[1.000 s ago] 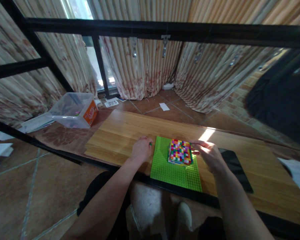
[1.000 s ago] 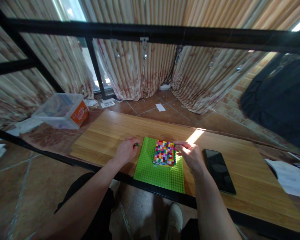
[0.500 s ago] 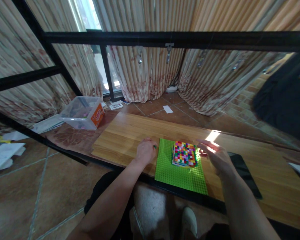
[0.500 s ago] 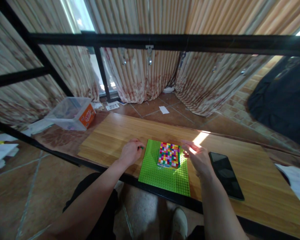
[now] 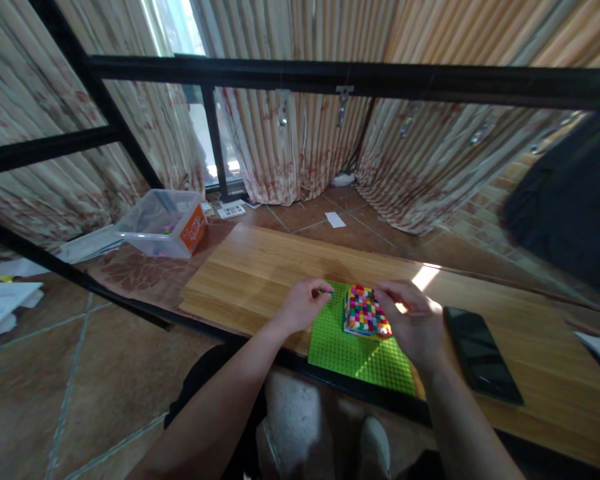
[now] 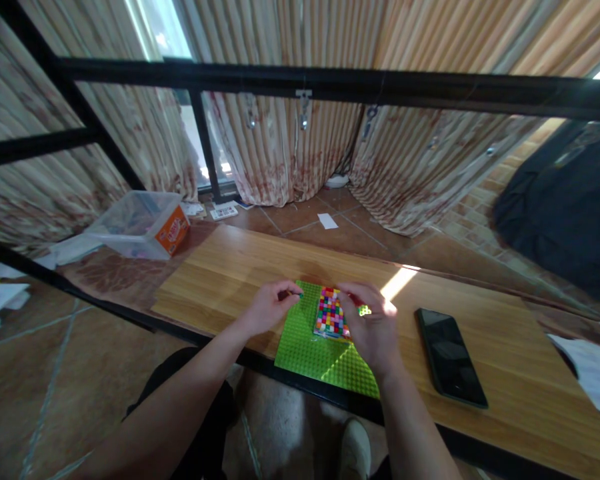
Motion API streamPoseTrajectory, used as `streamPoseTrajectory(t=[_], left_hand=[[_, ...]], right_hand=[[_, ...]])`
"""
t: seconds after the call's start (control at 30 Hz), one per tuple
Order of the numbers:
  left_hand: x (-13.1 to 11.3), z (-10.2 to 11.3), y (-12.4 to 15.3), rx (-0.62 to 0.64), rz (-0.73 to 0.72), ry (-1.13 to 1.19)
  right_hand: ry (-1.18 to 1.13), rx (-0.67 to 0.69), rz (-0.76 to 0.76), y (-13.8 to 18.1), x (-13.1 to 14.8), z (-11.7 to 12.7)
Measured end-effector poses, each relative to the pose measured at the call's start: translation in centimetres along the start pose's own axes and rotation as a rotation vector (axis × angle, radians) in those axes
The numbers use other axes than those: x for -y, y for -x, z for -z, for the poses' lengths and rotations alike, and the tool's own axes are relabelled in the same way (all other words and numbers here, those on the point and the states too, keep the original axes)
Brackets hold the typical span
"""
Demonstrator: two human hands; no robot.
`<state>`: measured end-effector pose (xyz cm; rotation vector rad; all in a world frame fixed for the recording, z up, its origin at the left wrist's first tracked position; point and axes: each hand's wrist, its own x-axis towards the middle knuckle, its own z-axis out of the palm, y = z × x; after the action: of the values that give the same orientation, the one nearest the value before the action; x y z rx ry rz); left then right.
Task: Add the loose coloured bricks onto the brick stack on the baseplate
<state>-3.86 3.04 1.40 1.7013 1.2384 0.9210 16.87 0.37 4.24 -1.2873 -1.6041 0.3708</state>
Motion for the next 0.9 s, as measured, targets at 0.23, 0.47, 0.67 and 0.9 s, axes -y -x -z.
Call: streamPoseTrajectory(t=[0.23,0.47,0.67,0.9], left_hand=[[-1.2,-0.8,0.2,0.111,0.074,0.501],[-1.7,-0.9,0.4,0.176,0.176,0.639],[-2.0,-1.0,0.5,0.205,0.173,0.643],[-2.1,-0.7,0.2,0.152,0.21,0.643]], right_hand=[[0.081,0.163,0.209,1.3,1.9,-2.6],[0.146,0.108,0.265,1.4,1.6,-2.8],[0.146,0.11,0.289,1.5,1.4,-2.6],[0.108,-0.02,0.052,0.4,0.7,-0.1]])
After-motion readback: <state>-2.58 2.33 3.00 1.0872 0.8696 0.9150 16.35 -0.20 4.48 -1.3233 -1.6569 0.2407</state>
